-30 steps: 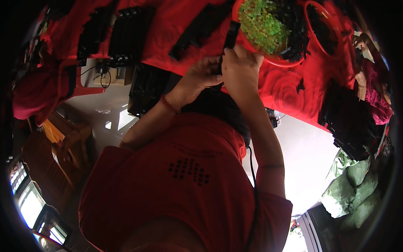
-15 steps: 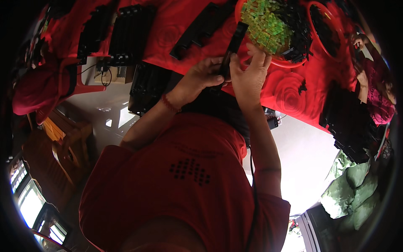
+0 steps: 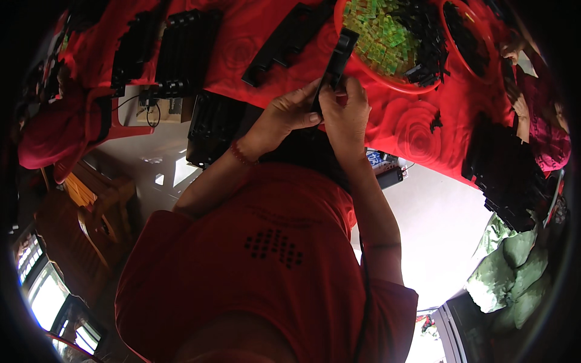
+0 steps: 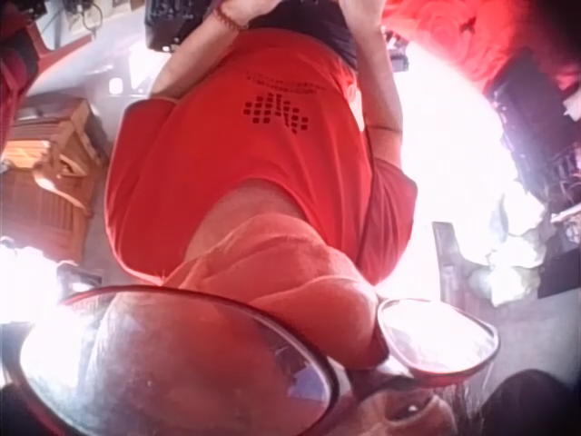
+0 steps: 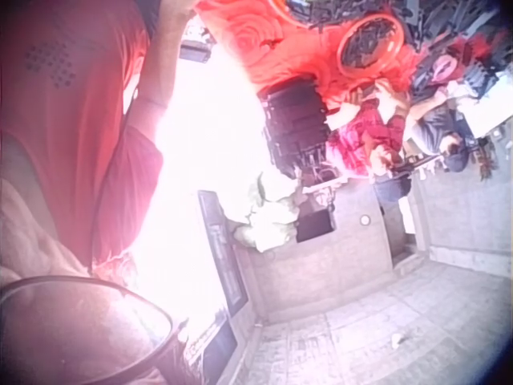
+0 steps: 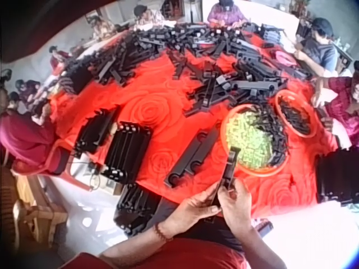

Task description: The person assembles plastic components by hand, taking small pieces from a tray and inserting them into black plastic parts.

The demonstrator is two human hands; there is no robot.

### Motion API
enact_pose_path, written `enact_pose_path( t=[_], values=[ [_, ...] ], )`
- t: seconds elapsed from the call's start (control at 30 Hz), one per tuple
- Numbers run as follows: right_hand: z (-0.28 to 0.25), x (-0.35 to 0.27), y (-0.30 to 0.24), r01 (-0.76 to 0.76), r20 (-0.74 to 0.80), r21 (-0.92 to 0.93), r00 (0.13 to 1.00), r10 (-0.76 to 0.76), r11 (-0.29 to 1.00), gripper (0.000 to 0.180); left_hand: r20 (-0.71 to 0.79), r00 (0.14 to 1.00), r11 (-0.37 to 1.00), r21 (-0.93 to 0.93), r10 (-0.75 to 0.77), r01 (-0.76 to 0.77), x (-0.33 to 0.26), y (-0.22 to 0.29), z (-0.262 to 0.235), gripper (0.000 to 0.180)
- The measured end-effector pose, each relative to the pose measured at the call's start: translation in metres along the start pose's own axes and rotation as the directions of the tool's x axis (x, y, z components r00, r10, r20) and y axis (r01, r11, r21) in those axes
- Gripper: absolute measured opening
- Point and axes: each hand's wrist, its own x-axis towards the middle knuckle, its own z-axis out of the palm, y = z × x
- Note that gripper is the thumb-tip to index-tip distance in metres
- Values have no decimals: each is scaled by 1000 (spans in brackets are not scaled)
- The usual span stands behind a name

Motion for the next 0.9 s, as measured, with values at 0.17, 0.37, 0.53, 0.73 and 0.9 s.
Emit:
enact_pose_path(
  t=[0.17, 0.37, 0.53, 0.73, 0.9],
  values=[
    [0, -1, 3, 83, -35, -112, 996, -87, 990, 14, 32, 999, 1000, -8, -30, 30, -2, -3, -4, 69],
    [-3, 0, 4, 111, 14, -197, 994, -110, 974, 20, -5, 999, 996, 87, -34, 34, -5, 2, 2, 70],
    [1, -4, 0, 154, -37, -129, 986, -160, 980, 42, -112, 994, 1000, 24, 1, 2, 0, 9, 12, 56],
    [1, -6, 14, 383, -42, -446, 894, -447, 809, 45, -256, 966, 971, 223, -32, 91, -1, 6, 5, 35],
    [6, -10, 12, 488, 37, -624, 798, -601, 610, 27, -301, 954, 939, 326, -12, 114, 0, -6, 2, 24]
  ],
)
